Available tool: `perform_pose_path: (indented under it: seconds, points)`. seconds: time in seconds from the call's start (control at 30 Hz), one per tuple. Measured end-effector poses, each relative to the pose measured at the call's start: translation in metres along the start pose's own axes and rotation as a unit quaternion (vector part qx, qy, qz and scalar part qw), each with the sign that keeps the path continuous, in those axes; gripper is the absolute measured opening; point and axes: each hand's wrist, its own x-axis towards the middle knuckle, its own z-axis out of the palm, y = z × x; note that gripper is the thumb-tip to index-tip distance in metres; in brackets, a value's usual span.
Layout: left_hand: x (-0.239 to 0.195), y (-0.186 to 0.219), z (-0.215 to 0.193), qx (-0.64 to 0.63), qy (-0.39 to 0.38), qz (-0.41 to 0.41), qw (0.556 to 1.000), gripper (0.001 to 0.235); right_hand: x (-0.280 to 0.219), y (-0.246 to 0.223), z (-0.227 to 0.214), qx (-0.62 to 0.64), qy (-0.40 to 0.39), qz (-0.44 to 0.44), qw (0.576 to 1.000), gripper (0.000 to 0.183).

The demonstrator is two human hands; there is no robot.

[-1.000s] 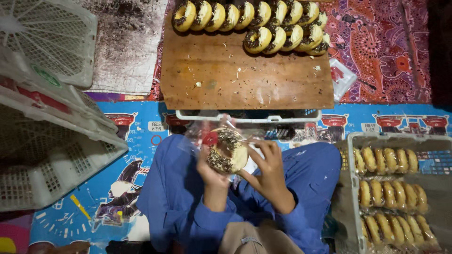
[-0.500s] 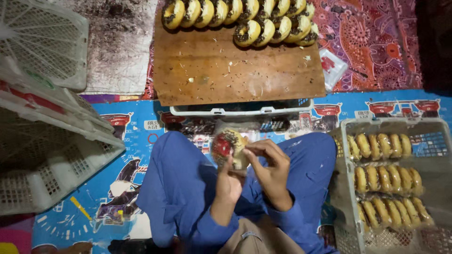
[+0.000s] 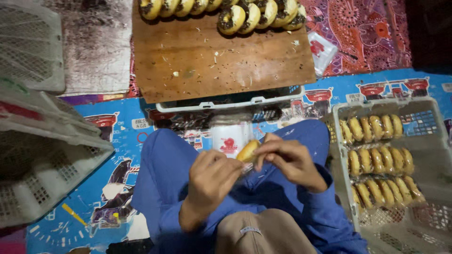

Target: The person sits on the floor and individually places donuts into small plastic bags, then arranges the packaged donuts into a plastic crate. The task involves repetitive handling of donuts and packaging materials.

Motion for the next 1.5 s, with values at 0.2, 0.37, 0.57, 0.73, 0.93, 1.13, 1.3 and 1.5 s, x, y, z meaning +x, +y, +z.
perform_pose_path:
  seconds: [0.2,0.37,0.57,0.73,0.93,1.13,1.3,1.5]
  points:
    - [0.013,0.015,-0.018,-0.003,0.020,0.045,0.999,0.020,-0.006,0.016,0.022,-0.299,0.039,-0.188,0.935,0.018]
    - [0.006,0.017,-0.029,-0.040,0.006,-0.019,0.999,0.029,-0.033,0.065,0.025,-0.515,0.074,-0.355,0.777,0.019]
    - [-0.016,-0.002,-0.031,-0.113,0.134,-0.126,0.977,0.004,-0.002,0.116,-0.039,-0.498,-0.098,0.147,0.849,0.034]
    - [-0.040,-0.025,-0.014,-0.125,0.156,-0.277,0.940,0.008,0.016,0.106,0.018,-0.147,-0.115,0.037,0.982,0.048]
    - [-0.064,-0.054,-0.001,-0.192,0.191,-0.407,0.872,0.009,0.015,0.142,0.064,0.102,0.074,0.011,0.992,0.016]
    - [-0.084,-0.075,-0.020,-0.240,0.277,-0.402,0.839,0.012,0.022,0.177,-0.022,0.180,0.197,0.188,0.945,0.028]
    - [-0.082,-0.081,-0.015,-0.330,0.289,-0.444,0.781,0.013,0.006,0.166,-0.011,-0.288,0.025,0.206,0.935,0.063]
    - [-0.061,-0.093,-0.005,-0.334,0.272,-0.462,0.776,0.016,0.039,0.170,0.093,0.211,0.026,0.029,0.977,0.013]
